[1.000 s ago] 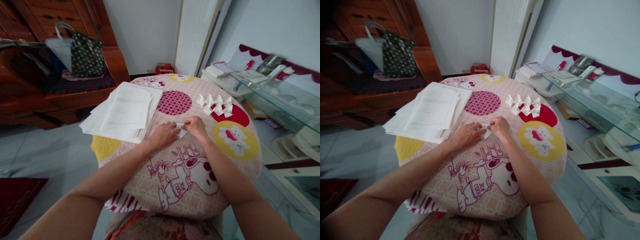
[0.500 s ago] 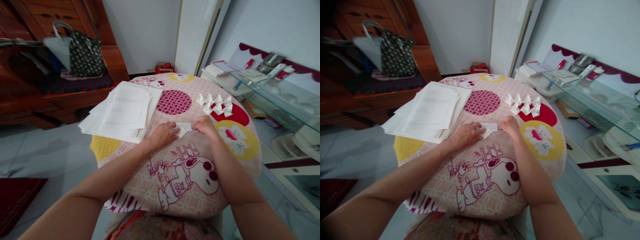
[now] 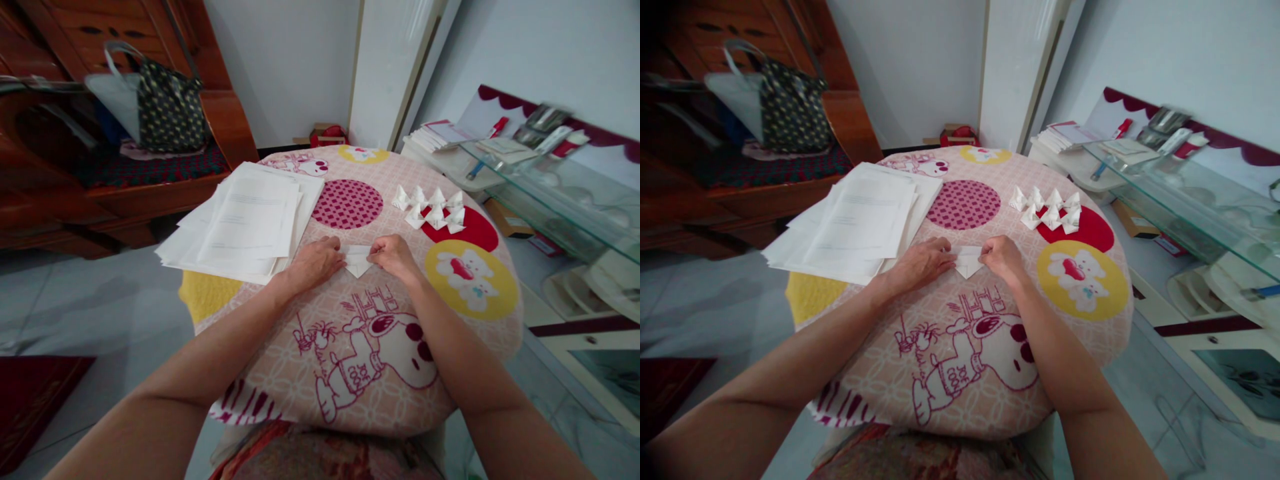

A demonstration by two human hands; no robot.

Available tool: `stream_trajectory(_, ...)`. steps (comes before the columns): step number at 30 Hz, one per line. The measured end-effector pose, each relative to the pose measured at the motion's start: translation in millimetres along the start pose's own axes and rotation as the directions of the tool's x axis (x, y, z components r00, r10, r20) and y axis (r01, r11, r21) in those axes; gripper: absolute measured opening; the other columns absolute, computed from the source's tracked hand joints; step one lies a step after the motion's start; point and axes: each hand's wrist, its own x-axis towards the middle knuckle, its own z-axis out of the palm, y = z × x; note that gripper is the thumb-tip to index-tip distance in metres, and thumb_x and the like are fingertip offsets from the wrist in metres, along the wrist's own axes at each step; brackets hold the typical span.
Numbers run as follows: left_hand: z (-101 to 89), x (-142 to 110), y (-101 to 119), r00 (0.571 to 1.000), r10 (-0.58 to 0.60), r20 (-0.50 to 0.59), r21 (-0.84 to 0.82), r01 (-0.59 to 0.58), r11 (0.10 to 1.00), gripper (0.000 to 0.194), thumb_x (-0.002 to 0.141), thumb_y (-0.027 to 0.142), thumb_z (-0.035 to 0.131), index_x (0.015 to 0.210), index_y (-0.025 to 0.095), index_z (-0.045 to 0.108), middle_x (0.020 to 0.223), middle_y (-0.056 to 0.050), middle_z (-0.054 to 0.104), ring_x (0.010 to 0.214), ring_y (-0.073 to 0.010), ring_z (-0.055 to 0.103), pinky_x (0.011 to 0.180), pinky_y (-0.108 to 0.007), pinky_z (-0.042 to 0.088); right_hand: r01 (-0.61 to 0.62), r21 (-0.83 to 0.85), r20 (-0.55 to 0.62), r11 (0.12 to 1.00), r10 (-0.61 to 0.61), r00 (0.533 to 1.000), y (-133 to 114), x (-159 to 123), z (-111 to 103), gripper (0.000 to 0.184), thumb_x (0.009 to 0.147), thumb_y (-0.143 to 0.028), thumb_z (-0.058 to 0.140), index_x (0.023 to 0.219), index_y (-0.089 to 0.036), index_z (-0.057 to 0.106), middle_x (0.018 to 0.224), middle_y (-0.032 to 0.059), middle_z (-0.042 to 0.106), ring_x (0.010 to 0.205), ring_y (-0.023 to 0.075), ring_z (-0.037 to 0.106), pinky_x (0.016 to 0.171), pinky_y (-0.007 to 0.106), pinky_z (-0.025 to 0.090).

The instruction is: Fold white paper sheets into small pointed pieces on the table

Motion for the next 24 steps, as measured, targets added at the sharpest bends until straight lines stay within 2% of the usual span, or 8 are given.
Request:
stream_trajectory(5,-3.5,0.2,-13.0,0.996,-0.092,0.008,0.003,0.092,0.996,0.026,0.099,0.025,0.055,0.083,0.013,0.072,0.111,-0.011,0.068,0.103,-0.0223,0.064,0.083,-0.030,0.051,-0.057,0.034,0.023,0.998,0.057,0.998,-0.7,-2.3,-4.6,0.005,0.070,-0.012,0.073,0.066,-0.015,0.073,0.047,-0.0032,0.057,0.048,0.0124,0.054,0.053,0.025,0.037)
stream_trajectory(9,5.7,6.9,-23.2,0.959,-0.263,-0.105,-0.048,0.259,0.965,0.025,0.100,0.020,0.048,0.095,0.011,0.071,0.102,-0.013,0.069,0.093,-0.0218,0.066,0.081,-0.032,0.052,-0.066,0.036,0.027,0.997,0.065,0.997,-0.5,-2.3,-5.7,0.006,0.069,-0.011,0.073,0.064,-0.015,0.071,0.047,-0.0031,0.058,0.048,0.0124,0.054,0.052,0.025,0.036)
stream_trajectory(11,12.7,12.4,-27.2,0.945,-0.277,-0.176,-0.154,0.251,0.956,0.026,0.100,0.017,0.045,0.106,0.012,0.071,0.105,-0.012,0.070,0.097,-0.0208,0.066,0.087,-0.031,0.051,-0.069,0.027,0.022,0.997,0.068,0.997,-0.2,-2.0,-5.1,0.006,0.069,-0.012,0.074,0.064,-0.016,0.071,0.048,-0.0031,0.058,0.049,0.0126,0.055,0.052,0.025,0.036)
stream_trajectory(13,18.8,18.2,-29.2,0.953,-0.233,-0.193,-0.229,0.187,0.955,0.025,0.098,0.020,0.051,0.112,0.015,0.071,0.108,-0.011,0.071,0.102,-0.0211,0.066,0.092,-0.032,0.050,-0.074,0.020,0.024,0.997,0.073,0.997,-0.5,-2.0,-4.7,0.006,0.070,-0.012,0.074,0.065,-0.016,0.071,0.048,-0.0028,0.059,0.050,0.0129,0.055,0.053,0.025,0.037)
stream_trajectory(17,23.9,26.4,-28.9,0.976,-0.167,-0.142,-0.331,0.112,0.937,0.032,0.086,0.025,0.069,0.116,0.014,0.072,0.111,-0.013,0.072,0.103,-0.0240,0.066,0.094,-0.035,0.050,-0.067,-0.031,0.016,0.997,0.068,0.998,-3.4,-3.8,-6.4,0.007,0.071,-0.015,0.077,0.067,-0.016,0.072,0.053,-0.0017,0.062,0.054,0.0137,0.057,0.055,0.026,0.037)
stream_trajectory(21,19.4,26.9,-27.1,0.980,-0.197,-0.027,-0.457,0.163,0.874,0.032,0.081,0.026,0.070,0.111,0.018,0.074,0.101,-0.008,0.075,0.089,-0.0207,0.066,0.082,-0.032,0.049,-0.045,-0.124,-0.016,0.991,0.044,0.999,-6.6,-7.7,-10.9,0.007,0.070,-0.018,0.080,0.072,-0.018,0.073,0.059,-0.0009,0.065,0.058,0.0147,0.058,0.059,0.027,0.039)
stream_trajectory(24,13.4,23.7,-23.4,0.980,-0.187,0.061,-0.466,0.194,0.863,0.024,0.080,0.028,0.070,0.102,0.019,0.075,0.089,-0.004,0.075,0.080,-0.0184,0.064,0.072,-0.030,0.044,-0.036,-0.164,-0.030,0.986,0.032,0.999,-7.0,-9.8,-13.6,0.012,0.070,-0.019,0.081,0.080,-0.018,0.075,0.067,0.0005,0.069,0.064,0.0158,0.061,0.063,0.027,0.042)
